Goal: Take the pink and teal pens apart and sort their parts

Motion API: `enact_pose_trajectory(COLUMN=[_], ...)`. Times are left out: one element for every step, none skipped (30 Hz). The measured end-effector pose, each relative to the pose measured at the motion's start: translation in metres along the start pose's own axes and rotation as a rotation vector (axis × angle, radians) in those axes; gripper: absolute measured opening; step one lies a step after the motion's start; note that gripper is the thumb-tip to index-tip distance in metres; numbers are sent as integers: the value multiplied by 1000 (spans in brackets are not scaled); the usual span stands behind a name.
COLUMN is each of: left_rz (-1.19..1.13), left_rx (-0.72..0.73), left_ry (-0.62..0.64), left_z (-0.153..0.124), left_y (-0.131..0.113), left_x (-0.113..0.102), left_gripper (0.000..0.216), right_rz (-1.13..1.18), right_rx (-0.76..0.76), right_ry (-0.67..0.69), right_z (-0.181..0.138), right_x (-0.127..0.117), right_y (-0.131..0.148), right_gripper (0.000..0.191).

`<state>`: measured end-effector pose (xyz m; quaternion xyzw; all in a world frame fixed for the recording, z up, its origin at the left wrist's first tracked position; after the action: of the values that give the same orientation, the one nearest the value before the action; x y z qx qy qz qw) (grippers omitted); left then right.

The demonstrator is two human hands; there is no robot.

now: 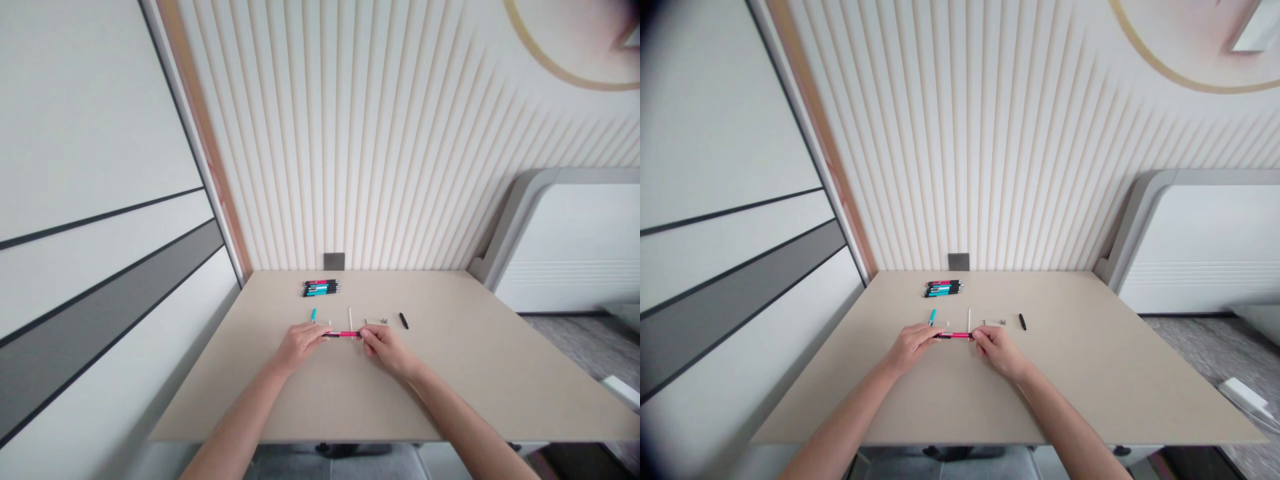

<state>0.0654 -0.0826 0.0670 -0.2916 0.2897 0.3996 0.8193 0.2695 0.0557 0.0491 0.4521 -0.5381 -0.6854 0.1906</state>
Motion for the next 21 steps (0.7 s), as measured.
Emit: enact_pose_trajectory(left_rz=[-22,-51,-87,-130,-180,-237,-297,-357,-414,-461,-495,-511,-510,-491,-453,-395,-318,-228,-128,-29,63], left_rx=[-32,-75,-130,-195,-265,-338,-406,-464,-507,-537,-559,-570,-571,-557,-525,-473,-405,-330,-256,-188,-129], left_ry=[5,10,16,31,53,74,87,91,85,70,54,40,29,18,4,-16,-42,-65,-77,-72,-46], left_z=[1,3,4,5,7,7,8,7,7,6,5,4,3,3,3,4,5,8,11,15,19], left_y=[-1,-3,-4,-5,-5,-6,-5,-5,-4,-3,-1,0,1,2,3,2,1,-1,-4,-7,-10], left_x=[0,1,2,3,4,5,7,8,9,9,10,9,9,8,6,4,2,-1,-3,-4,-4], left_gripper=[24,24,25,28,32,36,39,41,41,41,41,40,39,37,35,32,30,27,26,26,28], right_rz=[-35,-78,-127,-181,-235,-285,-325,-352,-367,-371,-367,-359,-349,-338,-325,-311,-298,-287,-277,-268,-259], right_rx=[-33,-67,-105,-147,-196,-253,-314,-373,-423,-461,-485,-498,-496,-479,-447,-405,-358,-313,-277,-255,-244], right_ry=[-27,-58,-90,-124,-162,-199,-233,-261,-278,-286,-283,-278,-277,-275,-272,-268,-264,-258,-252,-248,-249], right_z=[-1,-2,-4,-5,-7,-8,-10,-11,-12,-13,-13,-14,-14,-13,-12,-12,-11,-10,-9,-8,-8], right_x=[-2,-4,-5,-7,-8,-9,-9,-9,-9,-9,-8,-8,-8,-8,-8,-7,-7,-6,-6,-5,-4], right_y=[2,4,7,9,11,14,16,17,19,20,21,21,21,21,20,19,18,17,16,15,15], right_gripper=[48,46,44,41,38,34,31,28,26,25,24,24,24,24,24,24,24,24,24,25,25])
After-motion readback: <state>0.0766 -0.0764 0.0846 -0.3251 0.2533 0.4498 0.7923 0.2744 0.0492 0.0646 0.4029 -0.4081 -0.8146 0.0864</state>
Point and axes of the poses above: each hand's wrist, its own z-axis towards the middle knuckle, its own x-axis out of the palm, y = z × x, the point moved 2 cm from there along z, towards the middle knuckle, and after that the axes turned 8 degrees about x, right-handed, at the moved point
